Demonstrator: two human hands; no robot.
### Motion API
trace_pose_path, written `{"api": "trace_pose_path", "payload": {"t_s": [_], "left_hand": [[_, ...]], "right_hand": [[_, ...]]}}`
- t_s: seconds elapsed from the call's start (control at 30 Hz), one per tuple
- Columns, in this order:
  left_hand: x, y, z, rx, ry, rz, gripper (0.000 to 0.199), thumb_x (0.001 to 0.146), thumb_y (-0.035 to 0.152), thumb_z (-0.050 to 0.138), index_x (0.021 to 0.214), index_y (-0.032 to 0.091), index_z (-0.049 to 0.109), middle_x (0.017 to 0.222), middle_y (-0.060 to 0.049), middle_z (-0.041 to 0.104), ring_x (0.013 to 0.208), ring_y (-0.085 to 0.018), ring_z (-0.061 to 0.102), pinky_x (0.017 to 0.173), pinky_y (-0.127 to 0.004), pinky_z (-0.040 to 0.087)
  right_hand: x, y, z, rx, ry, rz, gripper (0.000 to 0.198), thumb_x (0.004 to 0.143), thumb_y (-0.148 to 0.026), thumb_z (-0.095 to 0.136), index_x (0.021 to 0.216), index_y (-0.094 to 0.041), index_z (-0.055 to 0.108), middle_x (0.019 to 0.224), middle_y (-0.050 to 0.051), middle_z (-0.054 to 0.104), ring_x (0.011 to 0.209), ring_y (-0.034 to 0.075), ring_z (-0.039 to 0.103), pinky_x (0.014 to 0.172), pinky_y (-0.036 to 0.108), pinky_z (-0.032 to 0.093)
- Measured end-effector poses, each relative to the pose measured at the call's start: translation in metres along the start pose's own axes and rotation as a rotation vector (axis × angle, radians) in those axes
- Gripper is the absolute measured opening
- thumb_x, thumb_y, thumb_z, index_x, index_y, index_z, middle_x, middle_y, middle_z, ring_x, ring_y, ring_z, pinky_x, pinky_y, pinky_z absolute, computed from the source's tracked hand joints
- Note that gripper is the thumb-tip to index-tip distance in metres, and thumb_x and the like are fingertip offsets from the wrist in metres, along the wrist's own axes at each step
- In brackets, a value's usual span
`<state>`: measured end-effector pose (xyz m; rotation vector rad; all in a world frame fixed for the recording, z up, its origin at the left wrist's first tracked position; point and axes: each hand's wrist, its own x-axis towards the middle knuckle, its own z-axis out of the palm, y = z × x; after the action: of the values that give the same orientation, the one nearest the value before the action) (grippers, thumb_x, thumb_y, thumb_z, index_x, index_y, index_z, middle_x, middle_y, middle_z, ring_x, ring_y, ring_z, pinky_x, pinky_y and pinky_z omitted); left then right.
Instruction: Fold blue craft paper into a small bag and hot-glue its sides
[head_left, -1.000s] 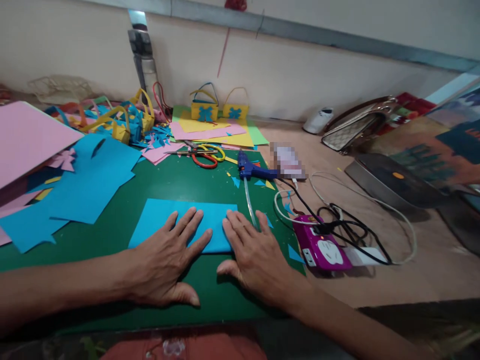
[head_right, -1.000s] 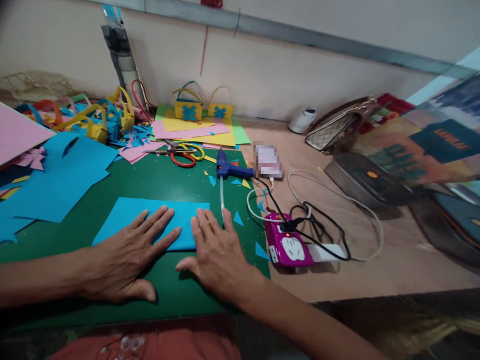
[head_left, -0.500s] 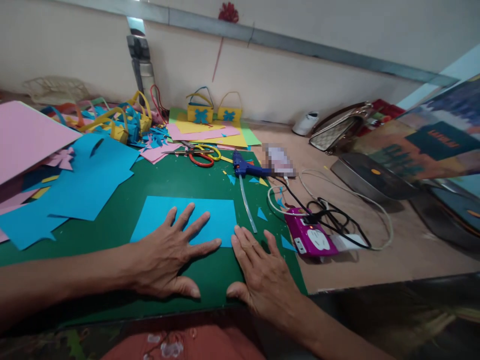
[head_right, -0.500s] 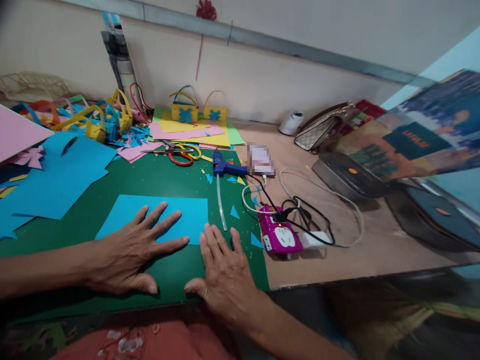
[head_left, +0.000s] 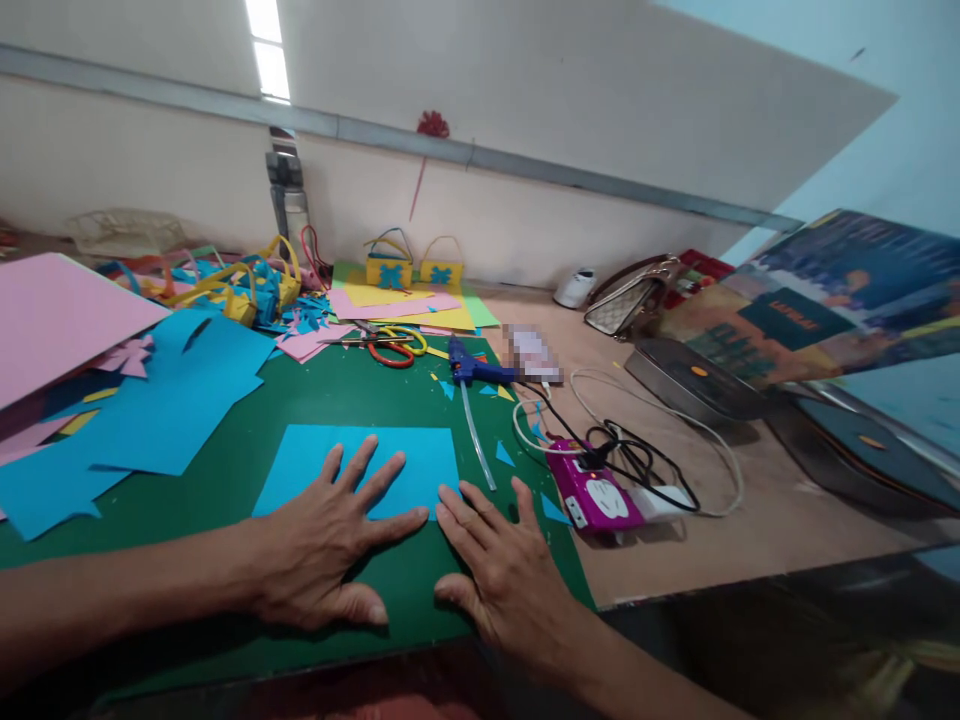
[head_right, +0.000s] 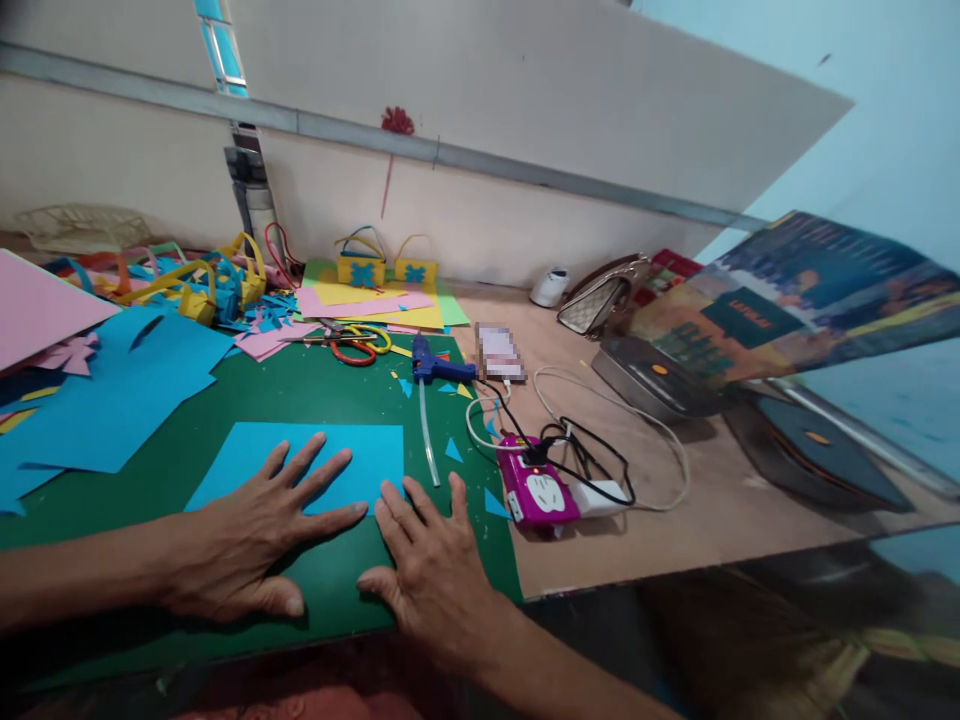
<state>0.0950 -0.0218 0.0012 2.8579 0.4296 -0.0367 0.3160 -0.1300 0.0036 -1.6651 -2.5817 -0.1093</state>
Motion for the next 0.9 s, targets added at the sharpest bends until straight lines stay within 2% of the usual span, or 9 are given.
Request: {"api": "trace_pose_path", "payload": {"t_s": [0.13,0.27,0.43,0.63,0.77,0.9], "left_hand": [[-0.011,-0.006,0.006,0.018,0.032,0.030,0.086,0.075,0.077,0.038,0.145,0.035,0.014,0.153,-0.016,0.004,0.135,-0.049,0.004,0.095,-0.074,0.017],[-0.028,-0.012,0.011,0.058,0.075,-0.003,0.087,0.073,0.079,0.037,0.145,0.036,0.014,0.154,-0.012,0.005,0.137,-0.045,0.006,0.099,-0.071,0.015],[-0.054,-0.022,0.008,0.051,0.009,-0.028,0.086,0.077,0.075,0.039,0.146,0.035,0.007,0.154,-0.012,0.000,0.137,-0.044,0.004,0.101,-0.069,0.015],[-0.084,-0.030,0.005,0.027,-0.027,-0.101,0.082,0.080,0.074,0.034,0.146,0.035,0.007,0.154,-0.008,-0.001,0.138,-0.041,-0.001,0.105,-0.066,0.009],[-0.101,-0.035,0.010,0.021,0.026,-0.124,0.076,0.084,0.071,0.030,0.146,0.033,0.010,0.154,-0.007,0.002,0.139,-0.040,0.000,0.106,-0.065,0.008],[-0.113,-0.040,0.016,0.004,0.114,-0.116,0.070,0.089,0.064,0.030,0.147,0.030,0.011,0.154,-0.007,0.011,0.139,-0.038,0.004,0.107,-0.063,0.008]], "right_hand": [[-0.001,0.000,0.001,-0.022,0.029,-0.007,0.049,0.089,-0.048,0.046,0.128,-0.018,0.051,0.133,0.013,0.052,0.123,0.032,0.045,0.099,0.065,0.024],[0.000,0.001,0.001,-0.031,0.040,-0.014,0.048,0.090,-0.047,0.045,0.126,-0.017,0.052,0.134,0.012,0.051,0.123,0.031,0.045,0.100,0.063,0.025],[0.001,0.001,0.002,-0.028,0.041,-0.018,0.046,0.091,-0.045,0.043,0.126,-0.015,0.052,0.134,0.012,0.051,0.122,0.032,0.046,0.098,0.063,0.024],[0.003,0.005,0.009,-0.082,0.131,-0.066,0.039,0.092,-0.037,0.042,0.123,-0.016,0.054,0.129,0.013,0.055,0.117,0.032,0.050,0.096,0.062,0.020],[0.004,0.008,0.013,-0.174,0.196,-0.139,0.040,0.094,-0.037,0.037,0.123,-0.014,0.054,0.129,0.013,0.055,0.117,0.031,0.049,0.098,0.059,0.012],[0.005,0.010,0.014,-0.217,0.205,-0.170,0.040,0.095,-0.035,0.036,0.123,-0.012,0.053,0.130,0.013,0.055,0.117,0.032,0.049,0.099,0.059,0.009]]}}
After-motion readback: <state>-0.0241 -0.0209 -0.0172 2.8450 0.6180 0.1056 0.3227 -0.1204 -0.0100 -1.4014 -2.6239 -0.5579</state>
